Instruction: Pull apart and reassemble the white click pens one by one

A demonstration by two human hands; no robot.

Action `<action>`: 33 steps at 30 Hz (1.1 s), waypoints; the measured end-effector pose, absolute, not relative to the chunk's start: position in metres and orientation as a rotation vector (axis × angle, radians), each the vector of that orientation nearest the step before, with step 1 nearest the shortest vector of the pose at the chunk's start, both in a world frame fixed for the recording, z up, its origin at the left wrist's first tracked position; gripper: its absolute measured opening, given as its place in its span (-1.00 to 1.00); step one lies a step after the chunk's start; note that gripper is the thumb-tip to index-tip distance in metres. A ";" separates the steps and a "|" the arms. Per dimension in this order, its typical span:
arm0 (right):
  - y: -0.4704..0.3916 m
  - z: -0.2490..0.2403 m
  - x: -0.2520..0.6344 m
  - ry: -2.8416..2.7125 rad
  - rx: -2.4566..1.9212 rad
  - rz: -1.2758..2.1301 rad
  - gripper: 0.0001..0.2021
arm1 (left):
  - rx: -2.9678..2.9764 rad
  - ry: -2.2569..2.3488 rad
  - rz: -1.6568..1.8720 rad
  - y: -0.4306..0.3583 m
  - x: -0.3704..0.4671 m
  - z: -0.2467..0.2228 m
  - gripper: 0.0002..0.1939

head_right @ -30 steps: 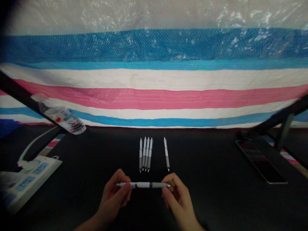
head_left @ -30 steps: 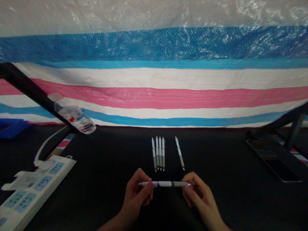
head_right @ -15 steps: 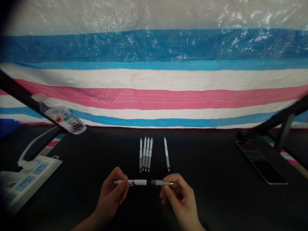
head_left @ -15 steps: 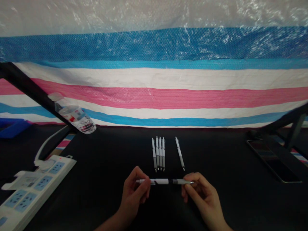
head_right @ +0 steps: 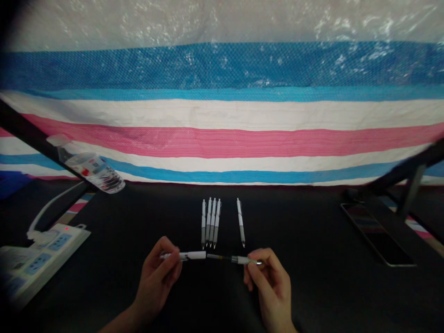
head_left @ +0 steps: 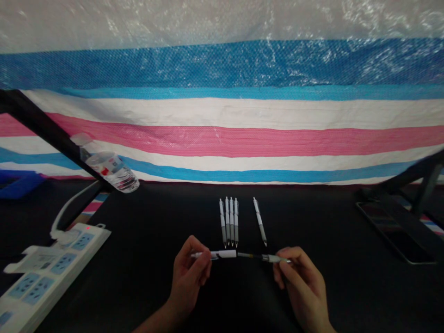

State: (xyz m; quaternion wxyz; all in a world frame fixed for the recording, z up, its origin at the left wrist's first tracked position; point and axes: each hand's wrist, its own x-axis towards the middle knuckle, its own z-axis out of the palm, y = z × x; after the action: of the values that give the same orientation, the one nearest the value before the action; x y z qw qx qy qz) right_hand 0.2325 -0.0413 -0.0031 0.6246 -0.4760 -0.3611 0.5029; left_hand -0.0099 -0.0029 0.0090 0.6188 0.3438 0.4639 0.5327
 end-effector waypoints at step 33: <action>-0.040 0.001 0.226 -1.412 -1.249 1.208 -0.68 | 0.904 1.013 1.071 -0.009 -0.005 -0.006 -0.58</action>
State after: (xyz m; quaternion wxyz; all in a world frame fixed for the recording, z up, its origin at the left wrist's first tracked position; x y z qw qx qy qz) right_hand 0.2260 -0.0398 0.0011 0.4362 -0.5021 -0.5675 0.4854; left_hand -0.0051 -0.0087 -0.0062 0.6489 0.3979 0.4455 0.4712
